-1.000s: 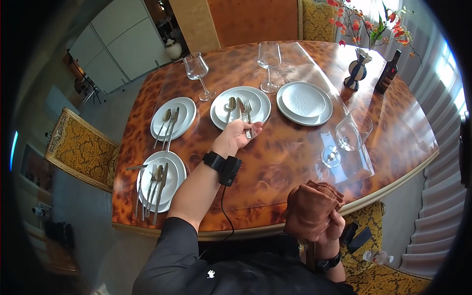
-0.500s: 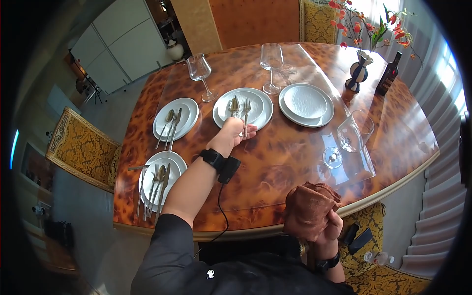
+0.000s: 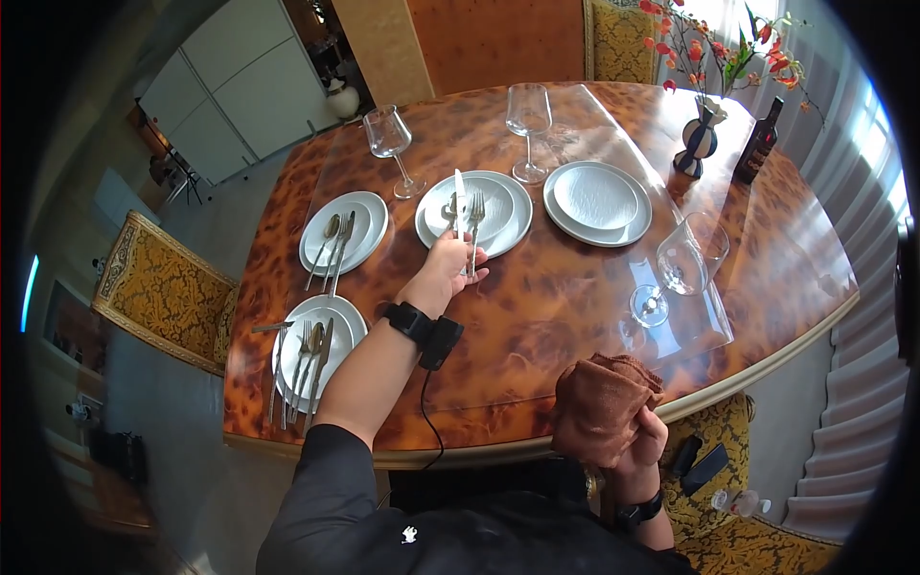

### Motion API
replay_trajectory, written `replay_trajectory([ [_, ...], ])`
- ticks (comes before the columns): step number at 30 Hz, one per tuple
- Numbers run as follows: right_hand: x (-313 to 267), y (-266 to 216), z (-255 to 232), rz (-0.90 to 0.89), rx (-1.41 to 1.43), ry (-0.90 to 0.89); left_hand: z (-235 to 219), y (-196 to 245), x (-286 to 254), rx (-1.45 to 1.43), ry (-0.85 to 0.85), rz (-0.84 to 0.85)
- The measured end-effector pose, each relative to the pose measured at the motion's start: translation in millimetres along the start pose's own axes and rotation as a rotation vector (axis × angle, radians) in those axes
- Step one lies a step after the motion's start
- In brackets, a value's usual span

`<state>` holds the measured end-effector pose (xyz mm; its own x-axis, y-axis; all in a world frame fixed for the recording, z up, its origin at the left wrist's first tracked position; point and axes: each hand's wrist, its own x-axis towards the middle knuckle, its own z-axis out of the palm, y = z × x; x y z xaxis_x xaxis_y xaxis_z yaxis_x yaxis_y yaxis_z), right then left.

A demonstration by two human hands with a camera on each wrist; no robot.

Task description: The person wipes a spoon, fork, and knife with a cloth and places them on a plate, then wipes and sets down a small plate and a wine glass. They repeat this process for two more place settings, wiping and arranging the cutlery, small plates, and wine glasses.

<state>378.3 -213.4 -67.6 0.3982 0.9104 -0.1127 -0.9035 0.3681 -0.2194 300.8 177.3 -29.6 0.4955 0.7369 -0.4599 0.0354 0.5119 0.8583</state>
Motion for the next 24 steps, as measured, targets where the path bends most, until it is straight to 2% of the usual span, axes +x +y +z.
replay_trajectory([
  [7,-2,1,-2,-0.023,-0.015,-0.002,-7,-3,25,-0.093,-0.038,0.045],
  [18,-5,-4,-5,-0.059,-0.014,0.001,-5,13,-2,0.012,-0.020,0.035],
  [21,-5,-6,-5,-0.043,-0.021,-0.016,-13,14,-8,0.078,0.099,0.133],
  [24,-4,-5,-10,-0.024,-0.009,-0.002,-17,14,-13,0.129,0.129,0.363],
])
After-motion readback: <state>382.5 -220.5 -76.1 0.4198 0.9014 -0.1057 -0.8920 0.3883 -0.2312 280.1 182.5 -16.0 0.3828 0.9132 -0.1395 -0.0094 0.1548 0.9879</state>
